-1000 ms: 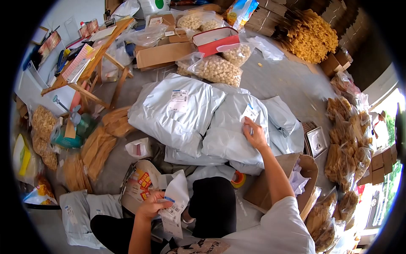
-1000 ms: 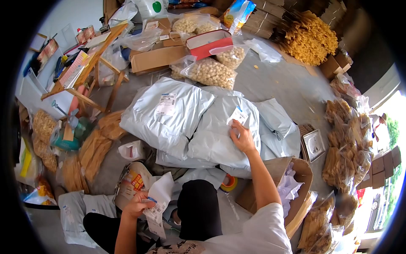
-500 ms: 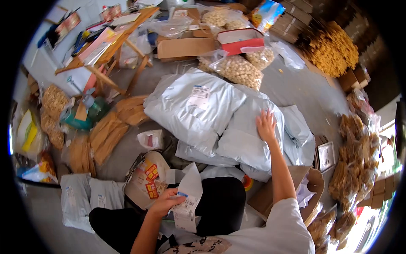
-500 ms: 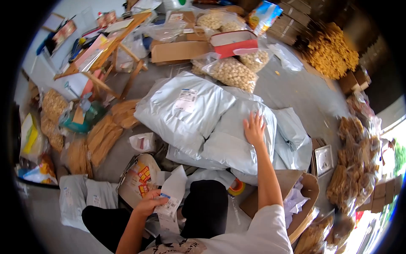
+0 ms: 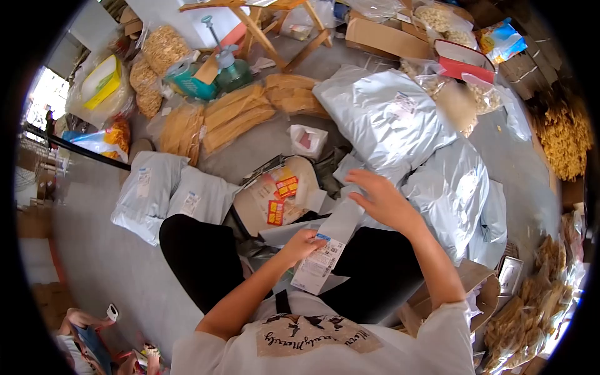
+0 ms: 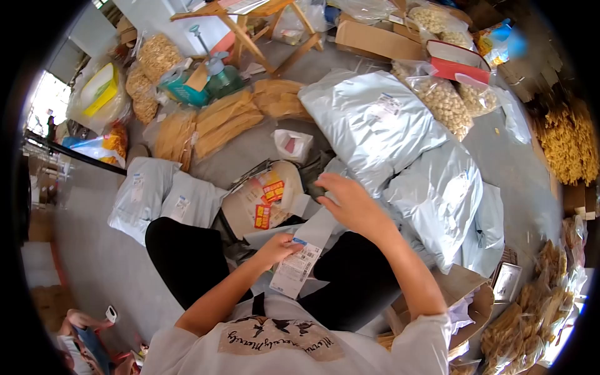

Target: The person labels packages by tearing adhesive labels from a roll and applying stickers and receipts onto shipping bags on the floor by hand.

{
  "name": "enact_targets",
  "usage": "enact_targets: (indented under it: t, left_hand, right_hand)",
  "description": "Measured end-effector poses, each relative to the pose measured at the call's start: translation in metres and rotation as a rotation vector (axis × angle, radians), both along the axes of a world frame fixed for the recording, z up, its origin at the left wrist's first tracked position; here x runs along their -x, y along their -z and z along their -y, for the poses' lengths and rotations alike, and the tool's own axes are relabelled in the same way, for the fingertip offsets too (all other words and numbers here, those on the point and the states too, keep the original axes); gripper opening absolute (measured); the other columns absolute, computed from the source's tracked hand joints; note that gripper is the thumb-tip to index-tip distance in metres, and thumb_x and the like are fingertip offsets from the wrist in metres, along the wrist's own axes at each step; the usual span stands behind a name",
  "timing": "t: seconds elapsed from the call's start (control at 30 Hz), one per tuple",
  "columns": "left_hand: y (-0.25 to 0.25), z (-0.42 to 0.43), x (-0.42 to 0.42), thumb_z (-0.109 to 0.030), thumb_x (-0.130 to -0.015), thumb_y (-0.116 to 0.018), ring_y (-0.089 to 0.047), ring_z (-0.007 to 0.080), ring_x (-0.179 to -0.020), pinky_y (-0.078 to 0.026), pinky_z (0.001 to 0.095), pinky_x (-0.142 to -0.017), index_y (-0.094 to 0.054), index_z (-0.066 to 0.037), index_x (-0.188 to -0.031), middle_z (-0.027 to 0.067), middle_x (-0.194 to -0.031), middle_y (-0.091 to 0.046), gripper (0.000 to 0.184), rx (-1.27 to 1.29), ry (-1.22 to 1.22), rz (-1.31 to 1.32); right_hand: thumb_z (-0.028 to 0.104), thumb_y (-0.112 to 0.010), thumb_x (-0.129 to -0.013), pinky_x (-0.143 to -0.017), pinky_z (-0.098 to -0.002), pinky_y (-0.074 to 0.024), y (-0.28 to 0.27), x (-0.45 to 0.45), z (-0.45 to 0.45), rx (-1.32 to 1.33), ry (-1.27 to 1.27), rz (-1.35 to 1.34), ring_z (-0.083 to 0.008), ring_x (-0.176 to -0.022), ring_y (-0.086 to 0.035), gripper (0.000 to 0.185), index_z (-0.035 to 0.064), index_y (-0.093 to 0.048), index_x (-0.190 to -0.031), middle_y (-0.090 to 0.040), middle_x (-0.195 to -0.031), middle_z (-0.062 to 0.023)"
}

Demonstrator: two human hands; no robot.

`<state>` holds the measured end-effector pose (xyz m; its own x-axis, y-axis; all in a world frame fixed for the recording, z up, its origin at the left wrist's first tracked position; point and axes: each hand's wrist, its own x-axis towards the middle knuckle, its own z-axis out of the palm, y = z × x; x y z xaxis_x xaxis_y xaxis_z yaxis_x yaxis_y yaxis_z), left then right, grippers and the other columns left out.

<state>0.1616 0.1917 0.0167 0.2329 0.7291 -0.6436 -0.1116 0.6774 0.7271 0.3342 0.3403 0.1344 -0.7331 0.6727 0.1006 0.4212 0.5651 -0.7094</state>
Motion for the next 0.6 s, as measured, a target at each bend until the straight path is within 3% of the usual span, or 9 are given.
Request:
enact_targets:
  t: [0.1, 0.23, 0.37, 0.47, 0.53, 0.6]
  left_hand:
    - [0.036, 0.010, 0.022, -0.007, -0.079, -0.057, -0.057, 0.0104, -0.073, -0.043, 0.0240, -0.066, -0.058, -0.001, -0.099, 0.0037, -0.084, -0.062, 0.021, 0.087, 0.069, -0.050]
    - [0.054, 0.017, 0.046, -0.002, -0.078, -0.054, -0.056, 0.0110, -0.080, -0.043, 0.0246, -0.071, -0.053, 0.000, -0.107, 0.0047, -0.092, -0.060, 0.029, 0.195, -0.040, 0.006]
    - [0.068, 0.026, 0.071, 0.005, -0.073, -0.049, -0.054, 0.0117, -0.091, -0.041, 0.0243, -0.080, -0.045, 0.000, -0.115, 0.0057, -0.103, -0.057, 0.043, 0.086, -0.255, 0.195]
    - [0.083, 0.032, 0.090, 0.002, -0.071, -0.050, -0.055, 0.0136, -0.087, -0.041, 0.0246, -0.078, -0.048, 0.000, -0.110, 0.0067, -0.097, -0.058, 0.038, 0.139, -0.268, 0.220]
    - [0.081, 0.033, 0.099, 0.000, -0.069, -0.050, -0.056, 0.0136, -0.078, -0.042, 0.0237, -0.071, -0.054, 0.001, -0.100, 0.0063, -0.088, -0.060, 0.031, 0.336, -0.328, 0.133]
    - [0.087, 0.036, 0.104, -0.001, -0.068, -0.049, -0.056, 0.0135, -0.072, -0.042, 0.0230, -0.066, -0.056, 0.001, -0.095, 0.0060, -0.082, -0.060, 0.028, 0.334, -0.425, 0.152]
  right_hand:
    - [0.010, -0.058, -0.075, -0.076, -0.0386, -0.0438, 0.060, 0.061, -0.013, 0.026, -0.207, 0.075, -0.0335, -0.089, -0.054, 0.021, -0.0007, -0.057, -0.093, -0.058, -0.095, -0.0177]
    - [0.011, -0.057, -0.074, -0.068, -0.0397, -0.0454, 0.174, 0.132, -0.035, 0.030, -0.162, 0.256, -0.0335, -0.077, -0.057, 0.017, 0.0004, -0.059, -0.087, -0.060, -0.083, -0.0183]
    - [0.017, -0.061, -0.071, -0.063, -0.0395, -0.0459, 0.270, 0.174, -0.025, 0.125, -0.084, 0.301, -0.0338, -0.069, -0.058, 0.017, 0.0009, -0.060, -0.077, -0.059, -0.073, -0.0192]
    - [0.019, -0.064, -0.069, -0.065, -0.0387, -0.0460, 0.300, 0.196, 0.006, 0.242, -0.036, 0.374, -0.0332, -0.073, -0.057, 0.020, 0.0008, -0.058, -0.077, -0.058, -0.077, -0.0194]
    - [0.018, -0.065, -0.067, -0.066, -0.0382, -0.0463, 0.297, 0.208, 0.026, 0.283, -0.054, 0.441, -0.0325, -0.077, -0.057, 0.023, 0.0011, -0.057, -0.080, -0.058, -0.081, -0.0190]
    - [0.017, -0.069, -0.063, -0.071, -0.0371, -0.0464, 0.285, 0.214, 0.046, 0.017, 0.037, 0.492, -0.0315, -0.088, -0.054, 0.035, 0.0022, -0.053, -0.090, -0.055, -0.093, -0.0171]
